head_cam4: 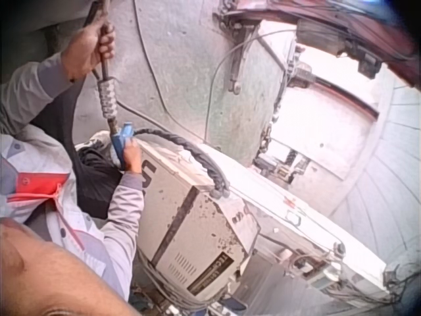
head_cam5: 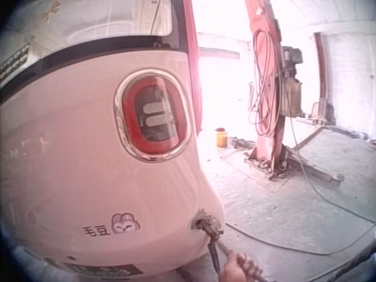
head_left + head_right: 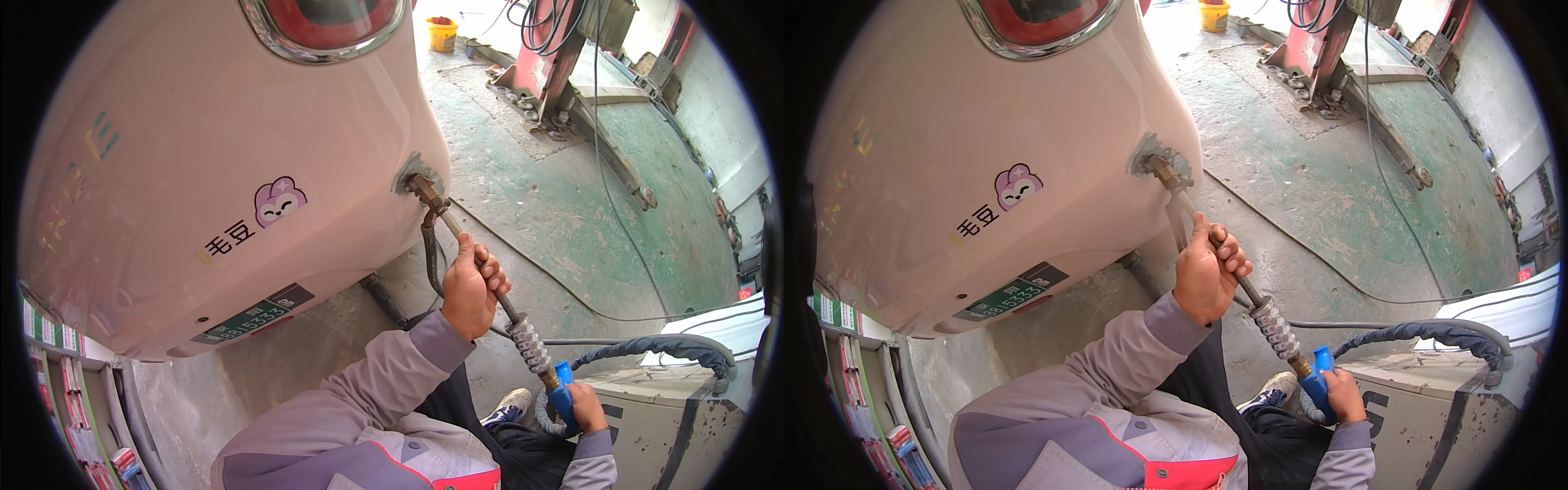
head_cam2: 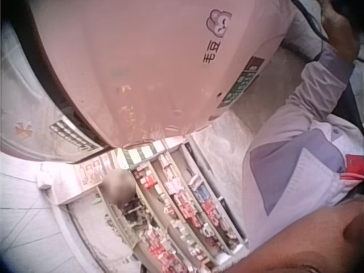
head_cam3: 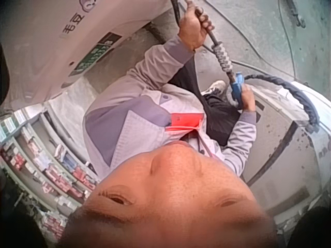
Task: The person retrieves a welding torch, approaches a pink scooter, and welds a damaged area on the rear panel. The person remains seated on the floor during the welding process.
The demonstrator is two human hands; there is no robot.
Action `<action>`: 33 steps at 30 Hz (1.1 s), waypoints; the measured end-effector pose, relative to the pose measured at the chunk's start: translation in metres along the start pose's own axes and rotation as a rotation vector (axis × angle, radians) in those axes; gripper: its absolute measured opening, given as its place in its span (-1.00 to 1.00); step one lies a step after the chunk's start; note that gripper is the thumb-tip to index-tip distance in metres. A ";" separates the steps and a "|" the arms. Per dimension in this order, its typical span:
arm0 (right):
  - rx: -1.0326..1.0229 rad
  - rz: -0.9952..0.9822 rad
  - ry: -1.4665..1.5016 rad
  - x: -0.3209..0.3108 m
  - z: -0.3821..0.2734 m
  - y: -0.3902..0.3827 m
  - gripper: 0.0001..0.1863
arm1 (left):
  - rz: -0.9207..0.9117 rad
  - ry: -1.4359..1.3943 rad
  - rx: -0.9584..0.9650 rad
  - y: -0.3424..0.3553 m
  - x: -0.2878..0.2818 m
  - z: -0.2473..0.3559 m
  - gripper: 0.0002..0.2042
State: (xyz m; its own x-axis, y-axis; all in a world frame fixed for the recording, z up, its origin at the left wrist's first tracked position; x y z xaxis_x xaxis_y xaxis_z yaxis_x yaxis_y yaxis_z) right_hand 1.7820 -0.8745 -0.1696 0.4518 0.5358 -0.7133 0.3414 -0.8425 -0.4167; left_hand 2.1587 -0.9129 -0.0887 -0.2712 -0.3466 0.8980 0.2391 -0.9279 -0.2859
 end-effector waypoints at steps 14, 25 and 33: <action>-0.101 -0.015 -0.084 -0.001 -0.005 -0.001 -0.55 | -0.034 -0.016 0.010 0.001 0.000 -0.001 -0.56; -0.070 -0.024 -0.111 0.000 0.000 0.001 -0.63 | -0.103 0.189 -0.117 -0.028 -0.007 -0.073 -0.58; -0.119 0.006 -0.103 -0.002 -0.002 -0.001 -0.65 | -0.083 0.011 -0.081 0.019 -0.002 -0.022 -0.57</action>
State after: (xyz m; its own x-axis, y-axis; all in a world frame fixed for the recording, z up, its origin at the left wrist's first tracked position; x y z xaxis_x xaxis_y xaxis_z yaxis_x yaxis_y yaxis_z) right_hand 1.7820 -0.8746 -0.1663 0.3691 0.5168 -0.7724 0.4371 -0.8300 -0.3464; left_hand 2.1435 -0.9332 -0.1028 -0.2970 -0.2690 0.9162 0.1390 -0.9615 -0.2373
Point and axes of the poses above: each hand's wrist, its own y-axis towards the middle knuckle, its own x-axis out of the palm, z = x × y, the point moved 10 cm from there along y, towards the middle knuckle, and after that the axes turned 1 degree about -z, right-handed, at the moved point
